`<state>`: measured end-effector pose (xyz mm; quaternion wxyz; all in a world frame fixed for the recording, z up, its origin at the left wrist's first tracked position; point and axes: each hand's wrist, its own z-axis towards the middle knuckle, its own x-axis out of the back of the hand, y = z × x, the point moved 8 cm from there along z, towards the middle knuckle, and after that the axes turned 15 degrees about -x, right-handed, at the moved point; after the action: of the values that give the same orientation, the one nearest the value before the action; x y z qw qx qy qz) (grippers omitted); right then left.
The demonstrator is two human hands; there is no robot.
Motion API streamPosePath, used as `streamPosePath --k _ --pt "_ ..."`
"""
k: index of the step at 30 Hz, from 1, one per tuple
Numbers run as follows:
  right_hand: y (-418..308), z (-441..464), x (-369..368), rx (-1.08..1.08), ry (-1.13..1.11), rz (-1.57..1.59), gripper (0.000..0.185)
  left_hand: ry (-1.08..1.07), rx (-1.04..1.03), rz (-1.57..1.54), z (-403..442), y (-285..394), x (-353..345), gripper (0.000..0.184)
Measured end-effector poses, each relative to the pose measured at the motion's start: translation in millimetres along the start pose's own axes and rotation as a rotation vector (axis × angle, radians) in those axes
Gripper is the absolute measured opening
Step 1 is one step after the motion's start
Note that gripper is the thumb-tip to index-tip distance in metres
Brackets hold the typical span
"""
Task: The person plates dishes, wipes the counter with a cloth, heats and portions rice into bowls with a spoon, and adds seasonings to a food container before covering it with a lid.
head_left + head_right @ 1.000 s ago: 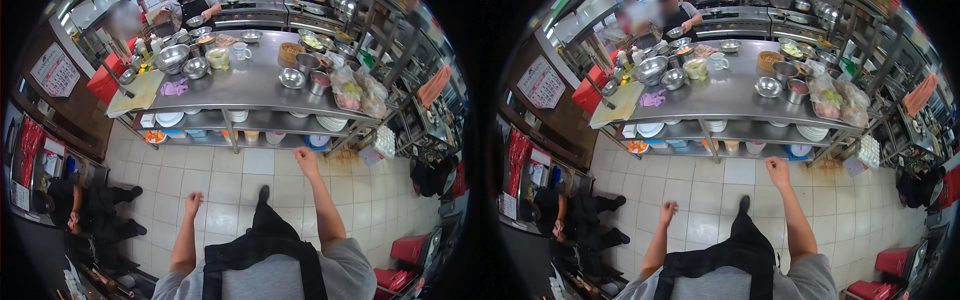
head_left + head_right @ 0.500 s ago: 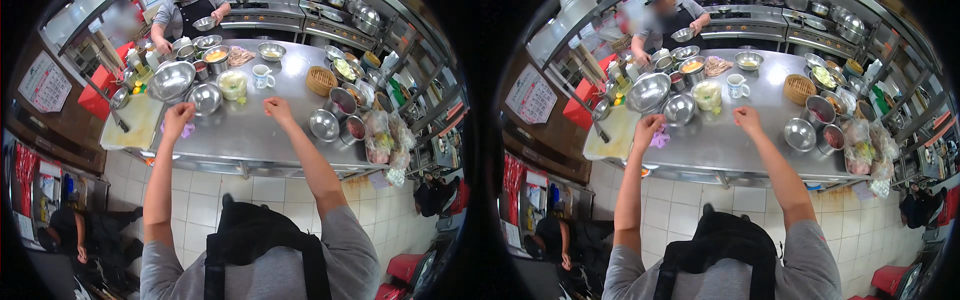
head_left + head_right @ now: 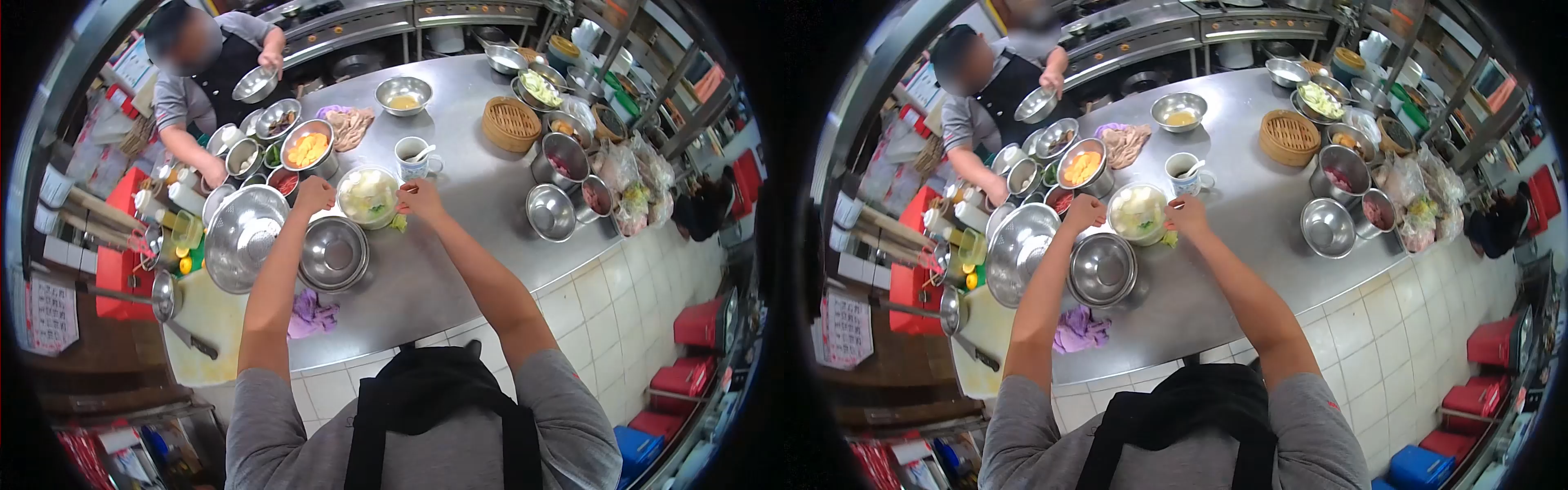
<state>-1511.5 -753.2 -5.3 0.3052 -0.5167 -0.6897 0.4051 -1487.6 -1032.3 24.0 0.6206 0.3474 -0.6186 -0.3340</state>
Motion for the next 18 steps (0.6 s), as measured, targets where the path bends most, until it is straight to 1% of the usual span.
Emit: streamPosePath --k 2,5,7,8,11,15,18 --pt "0.9 0.3 -0.6 -0.003 0.035 0.065 0.028 -0.050 -0.017 -0.030 4.9 -4.7 -2.7 0.018" --pt "5.2 1.3 -4.0 -0.055 0.064 0.076 0.028 -0.107 -0.006 -0.093 7.8 -11.2 -4.4 0.019" --pt "2.9 0.2 -4.4 -0.001 0.126 0.058 0.028 -0.148 0.038 -0.187 9.7 -14.7 -8.1 0.019" --pt "2.3 -1.3 -4.8 0.025 0.154 0.046 0.027 -0.165 0.081 -0.162 10.2 -17.1 -9.3 0.019" --pt "-1.0 -2.1 -7.6 0.081 0.203 -0.071 0.028 -0.187 0.052 -0.209 10.8 -13.2 -11.5 0.018" --pt "-5.8 -10.1 -5.3 0.109 0.234 -0.028 0.027 -0.216 0.045 -0.199 9.6 -6.2 -11.2 0.015" --pt "-19.1 -28.4 1.4 0.137 0.246 0.016 0.027 -0.202 -0.037 -0.223 7.6 22.2 -4.6 0.017"
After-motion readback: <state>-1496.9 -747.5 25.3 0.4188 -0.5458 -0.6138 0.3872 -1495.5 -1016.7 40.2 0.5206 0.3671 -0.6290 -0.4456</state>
